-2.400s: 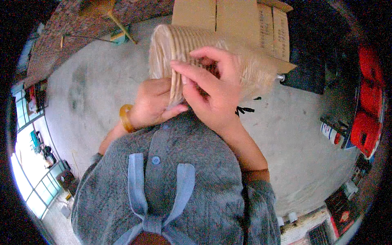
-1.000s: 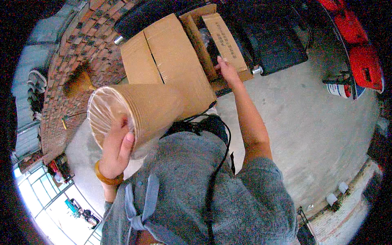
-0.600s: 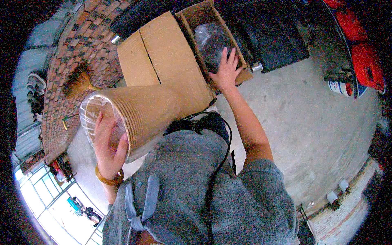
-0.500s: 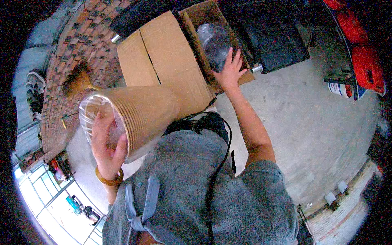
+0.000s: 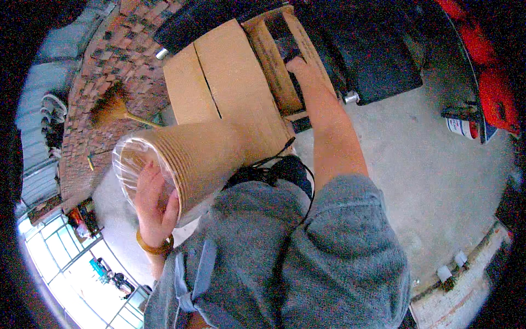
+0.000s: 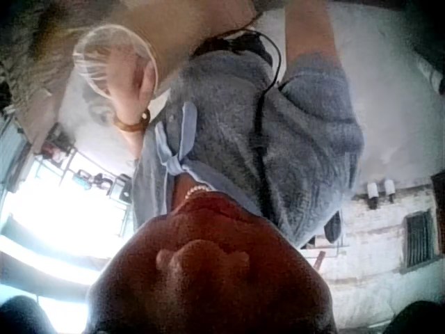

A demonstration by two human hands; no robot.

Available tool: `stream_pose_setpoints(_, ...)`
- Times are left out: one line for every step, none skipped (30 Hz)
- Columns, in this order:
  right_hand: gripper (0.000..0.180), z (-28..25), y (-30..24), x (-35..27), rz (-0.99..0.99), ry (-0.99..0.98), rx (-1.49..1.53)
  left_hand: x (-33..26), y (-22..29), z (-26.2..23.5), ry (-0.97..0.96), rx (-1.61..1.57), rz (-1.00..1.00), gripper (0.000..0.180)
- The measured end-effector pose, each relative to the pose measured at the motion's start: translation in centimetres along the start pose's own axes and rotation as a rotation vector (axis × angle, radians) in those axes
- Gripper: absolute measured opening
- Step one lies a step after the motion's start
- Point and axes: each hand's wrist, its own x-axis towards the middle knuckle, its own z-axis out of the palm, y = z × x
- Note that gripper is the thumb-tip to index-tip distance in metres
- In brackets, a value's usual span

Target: The person unpacks a cardboard box containing various items wrapped in plastic, including stacks of paper plates and paper cups. They remove the items, inspect them, and place them back into the box.

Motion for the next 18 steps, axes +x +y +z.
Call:
stream_pose_setpoints(0.085,1.2,-0.2,1.5,-0.056,0.117,0.043,0.0,0.0,-0.1,-0.008,-0.003,0.007,0.034)
stream_pose_setpoints(0.082,2.8,-0.6,2.7,-0.107,0.199,0.068,-0.3,0.3,-0.3,-0.023,-0.007,-0.01,0.034)
stream_pose_setpoints(0.078,3.7,-0.6,3.9,-0.15,0.265,0.091,-0.5,0.1,-0.2,-0.036,-0.022,-0.02,0.034)
stream_pose_setpoints(0.074,4.9,-1.4,4.3,-0.19,0.291,0.051,-0.7,0.3,-0.5,-0.043,-0.022,-0.047,0.035)
stream_pose_setpoints(0.07,5.1,-1.8,4.3,-0.215,0.286,-0.015,-0.7,0.2,-0.5,-0.068,0.0,-0.053,0.034)
stream_pose_setpoints(0.065,5.1,-2.1,4.4,-0.238,0.27,-0.09,-0.4,0.1,-0.5,-0.053,-0.01,-0.051,0.034)
stream_pose_setpoints(0.061,4.7,-2.0,4.2,-0.25,0.225,-0.181,-0.3,0.0,-0.3,-0.052,-0.022,-0.051,0.035)
stream_pose_setpoints(0.057,4.3,-2.0,3.8,-0.27,0.163,-0.284,-0.3,0.1,-0.4,-0.053,-0.034,-0.059,0.035)
stream_pose_setpoints(0.054,3.9,-1.9,3.4,-0.297,0.107,-0.373,-0.3,0.0,-0.6,-0.085,-0.037,-0.076,0.034)
stream_pose_setpoints(0.05,3.4,-1.9,3.0,-0.339,0.066,-0.465,-0.2,0.0,-0.7,-0.092,-0.044,-0.084,0.033)
stream_pose_setpoints(0.046,2.9,-1.7,2.3,-0.4,0.066,-0.527,-0.3,-0.2,-0.6,-0.099,-0.06,-0.093,0.033)
stream_pose_setpoints(0.043,2.3,-1.5,1.7,-0.474,0.089,-0.556,-0.3,-0.4,-0.4,-0.106,-0.076,-0.101,0.033)
stream_pose_setpoints(0.039,1.3,-1.4,0.8,-0.554,0.125,-0.556,-0.3,-0.4,-0.3,-0.106,-0.075,-0.099,0.032)
stream_pose_setpoints(0.036,0.4,-1.7,-0.9,-0.642,0.143,-0.477,-0.3,-0.4,-0.2,-0.103,-0.073,-0.106,0.032)
stream_pose_setpoints(0.025,-0.9,-3.7,-4.5,-0.704,0.1,-0.333,-0.5,-0.5,0.0,-0.099,-0.071,-0.124,0.031)
stream_pose_setpoints(0.021,-2.3,-3.1,-5.7,-0.77,0.106,-0.258,-0.2,-0.4,-0.1,-0.11,-0.072,-0.109,0.031)
stream_pose_setpoints(0.017,-3.5,-2.4,-6.3,-0.839,0.103,-0.183,-0.3,-0.4,-0.2,-0.118,-0.073,-0.102,0.03)
stream_pose_setpoints(0.014,-4.3,-1.7,-7.0,-0.907,0.1,-0.108,-0.3,-0.4,-0.3,-0.127,-0.073,-0.096,0.03)
